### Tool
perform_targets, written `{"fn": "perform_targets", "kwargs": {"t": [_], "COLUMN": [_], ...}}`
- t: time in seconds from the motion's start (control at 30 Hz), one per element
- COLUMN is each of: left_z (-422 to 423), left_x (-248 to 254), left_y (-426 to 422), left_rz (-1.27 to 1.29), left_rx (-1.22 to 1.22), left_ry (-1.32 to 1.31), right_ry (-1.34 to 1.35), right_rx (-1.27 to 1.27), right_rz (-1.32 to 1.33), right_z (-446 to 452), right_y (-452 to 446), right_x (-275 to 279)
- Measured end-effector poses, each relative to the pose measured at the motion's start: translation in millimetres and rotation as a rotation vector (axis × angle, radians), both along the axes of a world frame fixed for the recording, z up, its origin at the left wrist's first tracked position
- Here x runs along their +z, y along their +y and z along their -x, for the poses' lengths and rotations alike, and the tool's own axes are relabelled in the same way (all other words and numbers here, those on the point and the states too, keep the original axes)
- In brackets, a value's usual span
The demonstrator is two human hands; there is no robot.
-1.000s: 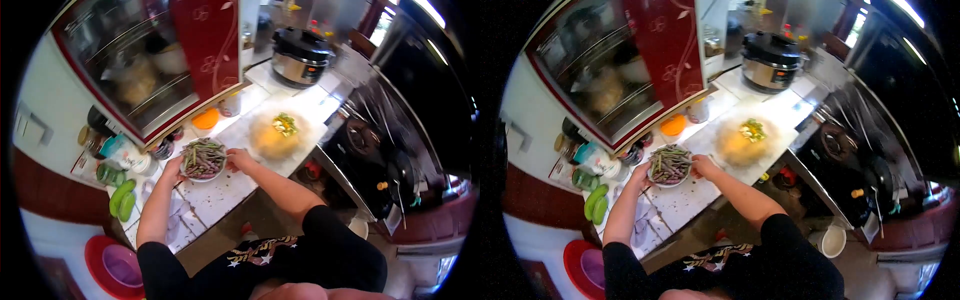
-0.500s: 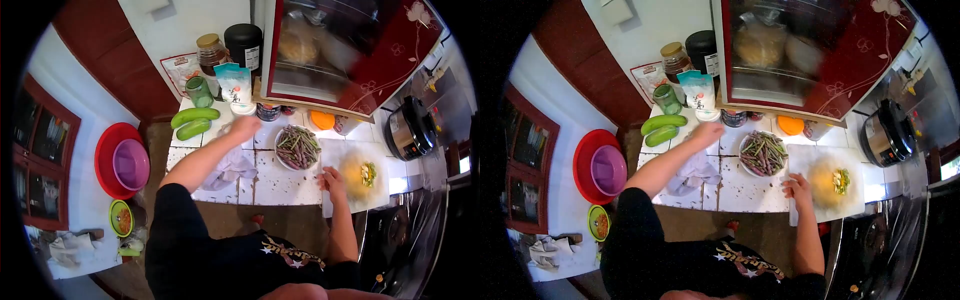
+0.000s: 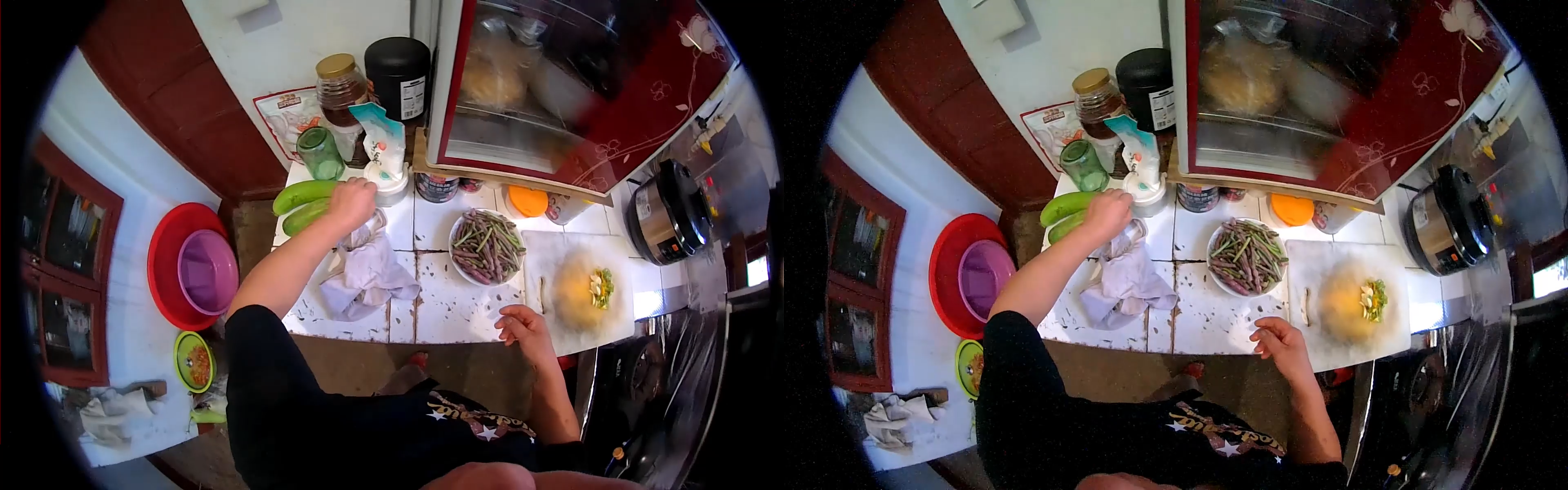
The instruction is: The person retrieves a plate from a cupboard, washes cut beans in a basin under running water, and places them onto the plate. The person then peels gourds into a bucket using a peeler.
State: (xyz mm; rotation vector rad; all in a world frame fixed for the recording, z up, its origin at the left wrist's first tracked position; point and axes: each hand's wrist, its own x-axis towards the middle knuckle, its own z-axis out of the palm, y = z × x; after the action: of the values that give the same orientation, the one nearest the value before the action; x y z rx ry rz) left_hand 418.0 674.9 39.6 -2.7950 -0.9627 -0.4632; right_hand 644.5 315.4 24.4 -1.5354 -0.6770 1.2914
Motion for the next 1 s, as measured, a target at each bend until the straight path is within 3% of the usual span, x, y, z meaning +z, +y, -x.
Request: {"fn": "perform_targets", "kwargs": {"t": [0.1, 0.2, 0.3, 0.4, 0.47, 0.5, 0.53, 0.6, 0.63, 0.7, 0.73, 0.8, 0.87, 0.9, 0.93, 0.97, 1.0], "left_z": [13, 36, 45, 26, 23, 19, 20, 24, 2, 2, 12, 17, 26, 56, 67, 56, 68], "left_x": [2, 1, -7, -19, -68, -74, -86, -125, -83, -72, -74, -48, -10, -41, -29, 16, 19], "left_y": [2, 28, 44, 57, 92, 96, 98, 138, 101, 94, 98, 85, 55, 103, 106, 56, 61], "left_rz": [0.096, -0.012, -0.047, 0.005, -0.007, -0.074, -0.151, -0.218, 0.002, -0.056, -0.071, -0.019, 0.121, 0.13, 0.03, 0.096, 0.087], "left_rx": [-0.06, 0.01, 0.113, 0.25, 0.28, 0.242, 0.25, 0.325, 0.433, 0.308, 0.189, 0.091, 0.149, 0.187, 0.166, 0.182, 0.195], "left_ry": [0.002, -0.026, 0.08, 0.371, 0.525, 0.724, 0.635, 0.709, 0.684, 0.779, 0.701, 0.665, 0.498, 0.355, 0.371, 0.317, 0.224], "right_ry": [-0.019, -0.02, -0.021, -0.074, -0.189, -0.245, -0.202, -0.199, -0.164, -0.261, -0.359, -0.294, -0.323, -0.35, -0.37, -0.355, -0.351], "right_rx": [0.019, 0.025, 0.044, 0.088, 0.099, 0.125, 0.108, 0.119, 0.095, 0.087, 0.079, 0.046, 0.061, 0.03, 0.003, -0.043, -0.025], "right_rz": [-0.003, 0.0, 0.009, 0.034, -0.071, -0.032, -0.048, -0.015, 0.001, -0.091, -0.169, -0.147, -0.158, -0.188, -0.219, -0.208, -0.179], "right_z": [3, 9, 16, 22, 28, 29, 31, 30, 33, 33, 35, 37, 38, 41, 45, 47, 50], "right_y": [7, 9, 10, 12, 12, 12, 9, 0, -3, -15, -20, -28, -38, -42, -45, -49, -49], "right_x": [1, -1, 0, -3, -11, -10, -9, -3, -7, -19, -28, -37, -39, -47, -56, -59, -60]}}
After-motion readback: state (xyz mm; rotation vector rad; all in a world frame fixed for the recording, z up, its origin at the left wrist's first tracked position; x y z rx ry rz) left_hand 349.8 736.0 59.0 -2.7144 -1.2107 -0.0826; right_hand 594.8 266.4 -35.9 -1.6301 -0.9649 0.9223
